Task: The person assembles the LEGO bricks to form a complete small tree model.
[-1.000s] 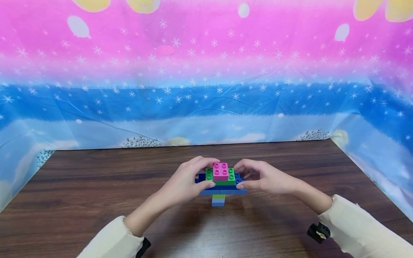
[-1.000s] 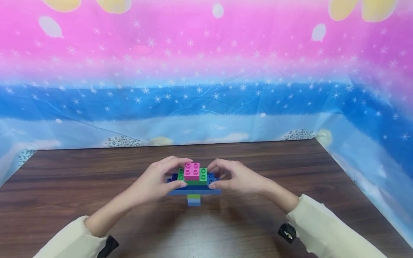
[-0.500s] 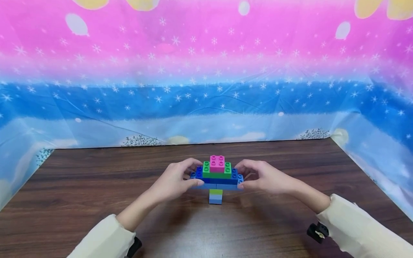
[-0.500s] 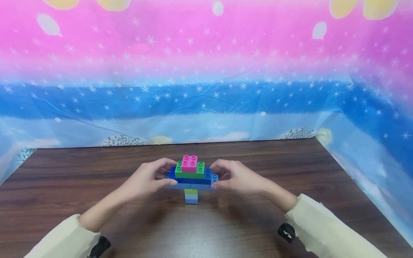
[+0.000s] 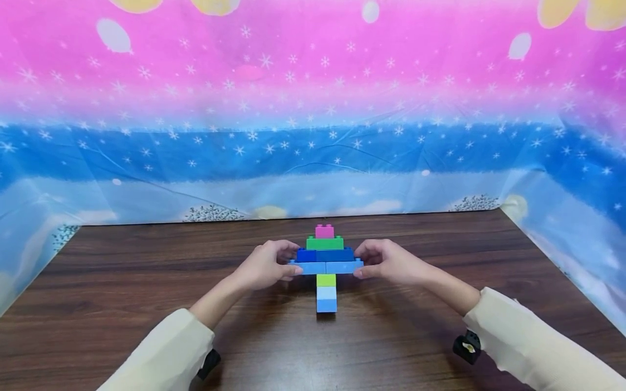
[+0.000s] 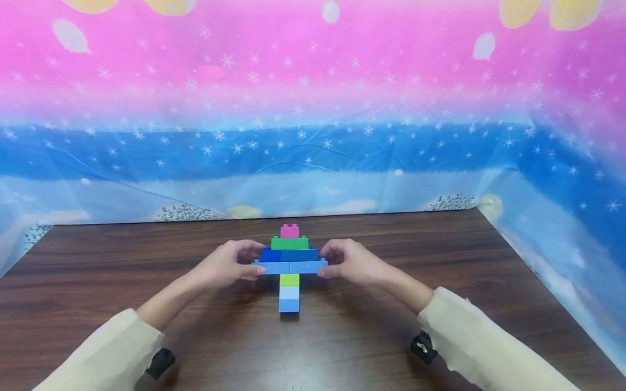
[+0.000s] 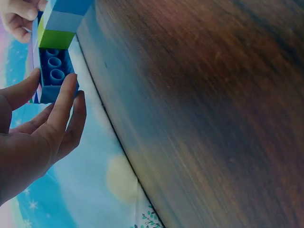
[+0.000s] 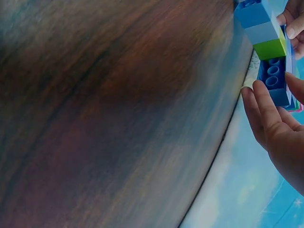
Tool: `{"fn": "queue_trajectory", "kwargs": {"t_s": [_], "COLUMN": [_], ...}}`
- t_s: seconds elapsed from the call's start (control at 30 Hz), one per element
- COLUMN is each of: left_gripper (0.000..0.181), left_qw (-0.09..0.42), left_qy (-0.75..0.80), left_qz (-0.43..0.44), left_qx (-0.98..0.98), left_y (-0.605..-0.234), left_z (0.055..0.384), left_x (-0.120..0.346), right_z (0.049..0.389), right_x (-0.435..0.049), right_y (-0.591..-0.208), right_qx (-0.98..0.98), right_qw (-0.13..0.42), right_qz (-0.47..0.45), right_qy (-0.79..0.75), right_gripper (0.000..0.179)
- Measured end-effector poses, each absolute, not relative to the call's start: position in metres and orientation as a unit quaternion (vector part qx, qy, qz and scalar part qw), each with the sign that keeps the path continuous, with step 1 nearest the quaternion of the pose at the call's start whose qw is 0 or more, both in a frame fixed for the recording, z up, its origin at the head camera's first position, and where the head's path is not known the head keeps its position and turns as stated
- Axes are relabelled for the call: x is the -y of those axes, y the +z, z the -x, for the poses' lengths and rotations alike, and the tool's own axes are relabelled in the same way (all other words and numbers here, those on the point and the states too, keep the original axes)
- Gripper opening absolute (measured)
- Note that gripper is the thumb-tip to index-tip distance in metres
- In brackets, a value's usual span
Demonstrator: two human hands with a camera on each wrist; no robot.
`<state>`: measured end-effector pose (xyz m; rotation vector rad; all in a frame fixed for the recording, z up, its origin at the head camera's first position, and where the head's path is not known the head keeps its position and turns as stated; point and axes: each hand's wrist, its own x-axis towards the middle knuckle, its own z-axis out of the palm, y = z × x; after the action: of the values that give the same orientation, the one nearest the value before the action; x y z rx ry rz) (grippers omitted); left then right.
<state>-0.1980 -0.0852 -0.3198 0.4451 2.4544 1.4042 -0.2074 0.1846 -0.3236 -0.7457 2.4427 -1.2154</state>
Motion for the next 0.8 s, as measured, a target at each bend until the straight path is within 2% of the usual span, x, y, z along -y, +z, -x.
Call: {"fn": "queue_trajectory", "kwargs": {"t_s": [0.1,0.27,0.8], "left_gripper": [0.043,0.046,0.043], "left_qw": [0.16,0.19,0.205], "left_qy": [0.479,0.471,0.471], "left_qz": [-0.146,-0.125,-0.11], "left_qx": [-0.851,-0.853,-0.851], "left_y": [-0.322,-0.326,-0.336], "left_z": [0.2,0.202,0.203], "left_x": [0.083,0.08,0.075], "right_z": [0.211,0.215,0.219], "right_x": [-0.185,-0.185,-0.19], "right_y": [-0.327,-0.333,-0.343], "right_qx": [-0.869,-0.857,-0.873], "right_qw": [0.145,0.184,0.177], "right_qz": [0.262,0.258,0.273], "right_qy": [-0.395,-0.406,-0.362], "right_gripper": [0.028,0.022,0.028]}}
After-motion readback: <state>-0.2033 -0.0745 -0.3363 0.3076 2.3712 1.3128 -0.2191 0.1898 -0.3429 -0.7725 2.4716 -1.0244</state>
